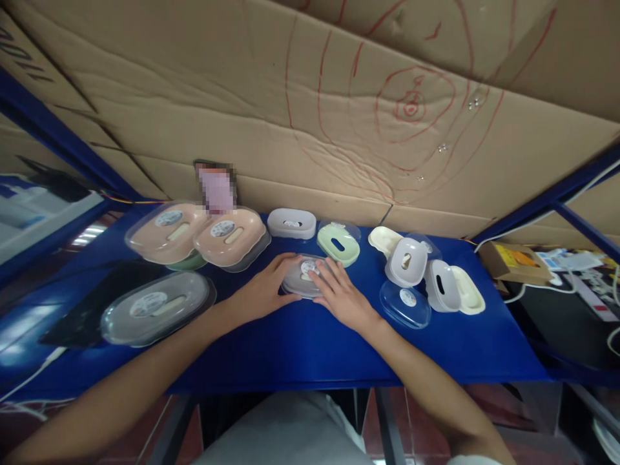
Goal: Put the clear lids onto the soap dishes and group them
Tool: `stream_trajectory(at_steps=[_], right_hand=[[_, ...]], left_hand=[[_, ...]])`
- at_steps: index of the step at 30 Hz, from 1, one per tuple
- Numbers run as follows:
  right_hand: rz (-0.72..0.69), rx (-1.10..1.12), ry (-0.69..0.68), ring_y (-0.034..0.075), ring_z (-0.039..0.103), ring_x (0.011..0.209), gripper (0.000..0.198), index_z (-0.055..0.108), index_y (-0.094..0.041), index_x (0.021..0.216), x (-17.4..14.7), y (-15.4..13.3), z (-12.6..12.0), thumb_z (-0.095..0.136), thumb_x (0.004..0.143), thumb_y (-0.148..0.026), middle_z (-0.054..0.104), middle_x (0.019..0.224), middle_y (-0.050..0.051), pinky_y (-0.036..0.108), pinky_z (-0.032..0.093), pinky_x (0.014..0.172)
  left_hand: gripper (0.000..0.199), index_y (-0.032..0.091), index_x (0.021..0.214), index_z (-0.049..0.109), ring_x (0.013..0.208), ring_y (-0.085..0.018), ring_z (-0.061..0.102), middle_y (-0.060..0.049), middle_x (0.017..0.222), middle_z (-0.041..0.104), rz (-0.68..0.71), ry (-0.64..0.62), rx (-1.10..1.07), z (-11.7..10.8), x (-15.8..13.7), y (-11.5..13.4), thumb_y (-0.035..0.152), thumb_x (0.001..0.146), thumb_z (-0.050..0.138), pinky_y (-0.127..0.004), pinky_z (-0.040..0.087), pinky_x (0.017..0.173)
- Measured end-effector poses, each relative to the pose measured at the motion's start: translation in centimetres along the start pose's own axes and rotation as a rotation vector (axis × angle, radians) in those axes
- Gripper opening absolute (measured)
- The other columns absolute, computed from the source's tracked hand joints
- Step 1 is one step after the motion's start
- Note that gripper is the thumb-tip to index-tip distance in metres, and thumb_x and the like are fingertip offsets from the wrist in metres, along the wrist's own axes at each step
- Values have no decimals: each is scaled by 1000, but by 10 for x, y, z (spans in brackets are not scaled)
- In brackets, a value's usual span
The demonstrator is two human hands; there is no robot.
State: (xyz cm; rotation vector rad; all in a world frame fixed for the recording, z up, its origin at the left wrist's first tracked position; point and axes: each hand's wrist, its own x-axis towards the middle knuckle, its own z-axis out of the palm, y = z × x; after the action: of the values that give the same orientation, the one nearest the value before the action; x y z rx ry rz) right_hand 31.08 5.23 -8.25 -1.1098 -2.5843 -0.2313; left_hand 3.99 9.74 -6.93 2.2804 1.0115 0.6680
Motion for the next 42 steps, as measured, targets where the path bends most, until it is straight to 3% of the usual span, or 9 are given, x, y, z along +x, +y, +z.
stream_trajectory(at_steps=[5,10,13,16,20,25,30,36,42], right_hand=[[-10,-2,3,36,22,169,81,17,-21,178,2,-2,0,60,109,-29,42,175,15,66,35,134],[-32,35,-10,34,31,167,70,36,-20,172,6,3,-9,62,109,-34,50,170,15,62,36,134],[-48,43,-17,33,32,167,66,41,-21,170,6,5,-11,63,109,-35,50,170,15,61,35,135],[-60,48,9,33,31,167,67,39,-25,171,3,6,-9,63,109,-29,49,171,14,63,35,134],[-122,81,67,33,29,167,73,30,-29,174,0,5,-5,62,109,-23,50,170,14,66,37,133],[-197,169,51,30,24,169,80,19,-36,176,-2,0,-5,55,109,-10,45,174,9,67,32,134],[-260,206,37,30,20,169,85,17,-36,176,-1,-9,-4,48,106,2,45,174,7,69,29,135],[-215,322,53,29,33,166,80,15,-38,176,2,-17,-5,55,111,-16,49,171,8,68,31,135],[-59,380,163,30,40,163,76,19,-34,177,2,-4,-18,58,112,-34,43,175,12,60,42,131]], left_hand=[[88,25,162,36,152,-42,53,-21,165,44,-61,71,125,7,-8,8,24,88,84,-63,50,123],[85,25,158,39,144,-39,62,-18,157,55,-42,56,189,3,-6,9,28,87,87,-58,55,117],[84,23,161,38,144,-38,63,-22,163,51,-42,26,294,-1,-6,14,33,92,85,-51,60,112],[85,16,165,37,143,-40,64,-32,171,39,-72,1,471,0,-10,26,37,96,82,-44,65,104],[83,16,167,39,145,-39,63,-31,171,40,-94,38,598,7,-24,39,41,99,78,-39,62,108],[84,23,172,33,150,-38,58,-28,175,35,-132,176,512,20,-57,44,41,101,74,-44,60,114],[67,36,169,40,158,-35,49,-18,178,34,-146,299,286,28,-86,47,35,107,64,-48,54,122],[73,36,162,52,157,-34,50,-16,169,44,-202,313,152,30,-85,42,29,96,82,-53,49,126],[63,38,156,58,148,-32,59,-11,163,52,-197,424,248,14,-104,58,33,98,79,-51,54,121]])
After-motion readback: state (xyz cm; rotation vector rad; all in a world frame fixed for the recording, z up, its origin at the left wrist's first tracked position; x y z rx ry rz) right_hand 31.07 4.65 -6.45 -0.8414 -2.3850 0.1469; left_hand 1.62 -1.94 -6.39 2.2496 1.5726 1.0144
